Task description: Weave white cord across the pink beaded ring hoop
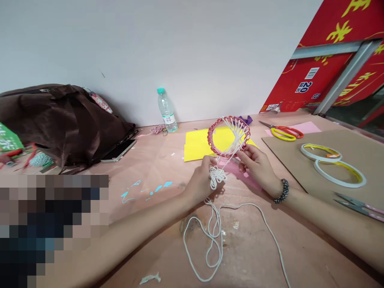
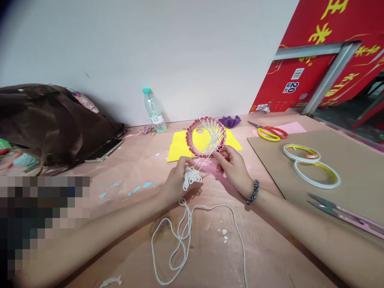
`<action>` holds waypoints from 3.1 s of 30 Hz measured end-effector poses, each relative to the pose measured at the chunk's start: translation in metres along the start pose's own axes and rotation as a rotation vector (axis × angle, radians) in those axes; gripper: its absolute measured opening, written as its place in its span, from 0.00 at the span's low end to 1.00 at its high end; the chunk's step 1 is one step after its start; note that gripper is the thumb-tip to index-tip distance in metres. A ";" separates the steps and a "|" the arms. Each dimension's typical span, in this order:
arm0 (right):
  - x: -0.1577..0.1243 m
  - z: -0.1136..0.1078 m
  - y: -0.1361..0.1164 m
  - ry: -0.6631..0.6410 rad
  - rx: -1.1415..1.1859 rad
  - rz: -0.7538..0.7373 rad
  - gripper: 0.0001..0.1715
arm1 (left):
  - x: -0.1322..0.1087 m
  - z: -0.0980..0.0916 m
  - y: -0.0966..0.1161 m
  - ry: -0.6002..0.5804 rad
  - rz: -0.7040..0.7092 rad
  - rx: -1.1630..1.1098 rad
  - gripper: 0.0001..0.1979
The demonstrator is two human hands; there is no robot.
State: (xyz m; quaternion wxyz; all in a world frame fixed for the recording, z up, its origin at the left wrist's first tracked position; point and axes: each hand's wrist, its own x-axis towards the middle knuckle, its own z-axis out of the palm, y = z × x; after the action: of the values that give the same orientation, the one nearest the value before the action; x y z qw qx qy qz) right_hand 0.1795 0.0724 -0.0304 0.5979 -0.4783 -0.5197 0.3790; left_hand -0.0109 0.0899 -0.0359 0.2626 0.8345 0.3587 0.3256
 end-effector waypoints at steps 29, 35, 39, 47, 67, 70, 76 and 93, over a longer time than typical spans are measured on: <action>0.000 0.001 -0.002 0.008 0.017 0.007 0.14 | -0.003 0.001 0.019 -0.185 0.997 0.392 0.12; 0.001 0.000 -0.001 0.007 -0.002 0.002 0.16 | -0.004 0.003 0.003 -0.086 0.098 0.134 0.15; 0.001 0.000 0.000 0.008 0.000 0.007 0.16 | 0.001 -0.001 0.002 -0.084 0.062 0.036 0.19; 0.000 0.001 -0.002 0.013 0.012 -0.017 0.14 | 0.000 0.005 0.013 0.057 0.893 0.552 0.06; 0.001 -0.001 -0.001 0.013 0.002 0.041 0.16 | 0.006 -0.002 0.004 -0.126 0.029 -0.052 0.23; 0.001 -0.001 -0.002 0.011 -0.006 0.037 0.14 | 0.002 -0.001 0.003 -0.155 0.260 0.137 0.08; 0.001 0.000 0.000 0.000 0.031 0.008 0.13 | -0.001 0.000 0.015 0.000 0.930 0.408 0.05; -0.006 0.001 -0.001 -0.051 -0.187 -0.105 0.18 | -0.006 0.003 0.010 0.178 0.146 -0.174 0.08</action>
State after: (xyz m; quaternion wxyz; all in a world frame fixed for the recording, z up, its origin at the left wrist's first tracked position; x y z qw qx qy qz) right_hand 0.1770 0.0666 -0.0308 0.5561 -0.4943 -0.5923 0.3091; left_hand -0.0078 0.0787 -0.0335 0.2767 0.8003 0.2892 0.4464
